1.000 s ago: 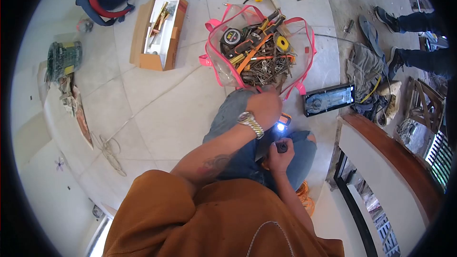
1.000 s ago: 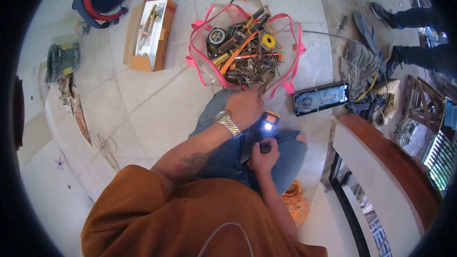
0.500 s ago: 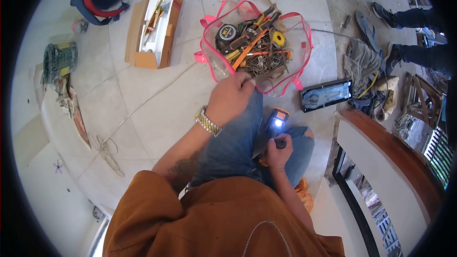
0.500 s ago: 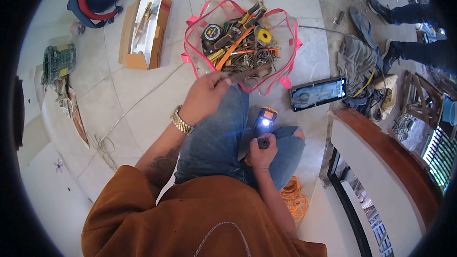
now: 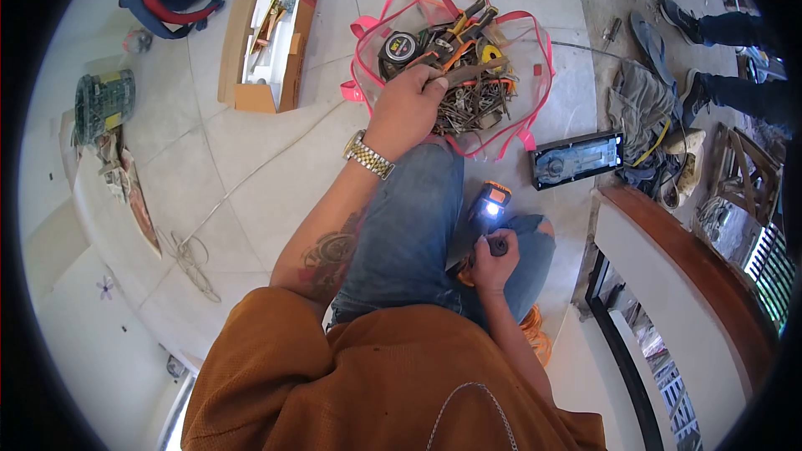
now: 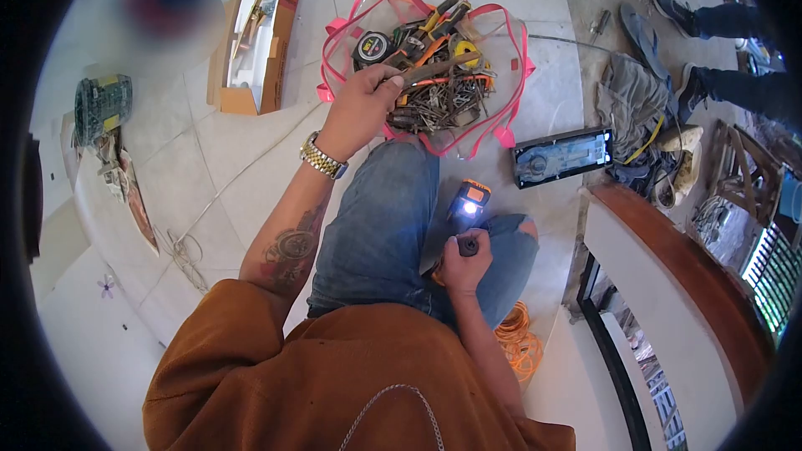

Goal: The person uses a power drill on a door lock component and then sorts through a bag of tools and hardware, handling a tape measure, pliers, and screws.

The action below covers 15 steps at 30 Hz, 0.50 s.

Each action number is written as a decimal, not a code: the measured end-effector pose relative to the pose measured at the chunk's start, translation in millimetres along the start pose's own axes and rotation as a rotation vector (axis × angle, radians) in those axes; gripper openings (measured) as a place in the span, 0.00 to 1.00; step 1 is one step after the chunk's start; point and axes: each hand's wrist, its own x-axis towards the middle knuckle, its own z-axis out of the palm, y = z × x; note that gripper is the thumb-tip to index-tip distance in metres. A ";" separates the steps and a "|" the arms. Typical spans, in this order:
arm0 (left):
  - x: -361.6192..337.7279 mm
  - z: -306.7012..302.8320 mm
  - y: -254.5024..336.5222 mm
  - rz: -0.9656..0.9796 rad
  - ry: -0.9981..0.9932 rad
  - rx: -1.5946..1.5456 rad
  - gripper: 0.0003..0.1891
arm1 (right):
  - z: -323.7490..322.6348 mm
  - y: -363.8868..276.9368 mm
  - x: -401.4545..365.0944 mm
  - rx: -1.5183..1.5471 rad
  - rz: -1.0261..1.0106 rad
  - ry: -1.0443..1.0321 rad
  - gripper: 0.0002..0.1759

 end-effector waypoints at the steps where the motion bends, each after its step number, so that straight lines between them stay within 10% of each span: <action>1: 1.0 -0.8 -4.2 -0.035 -0.018 -0.007 0.16 | 0.5 -0.1 0.7 -0.019 -0.018 0.003 0.09; 8: 1.1 25.4 -16.2 -0.016 0.143 -0.204 0.14 | 0.3 -5.7 -1.8 -0.040 -0.049 -0.012 0.08; 11: -10.0 46.5 3.3 0.572 0.705 0.686 0.10 | 1.2 -4.1 1.9 -0.056 -0.066 0.004 0.10; 13: -13.5 82.9 -25.9 0.474 -0.062 0.456 0.12 | 0.9 -12.0 -0.9 -0.045 -0.030 -0.008 0.10; 15: 8.6 105.8 -30.1 0.369 -0.310 0.676 0.10 | 3.5 -5.6 -2.8 -0.058 -0.024 -0.007 0.10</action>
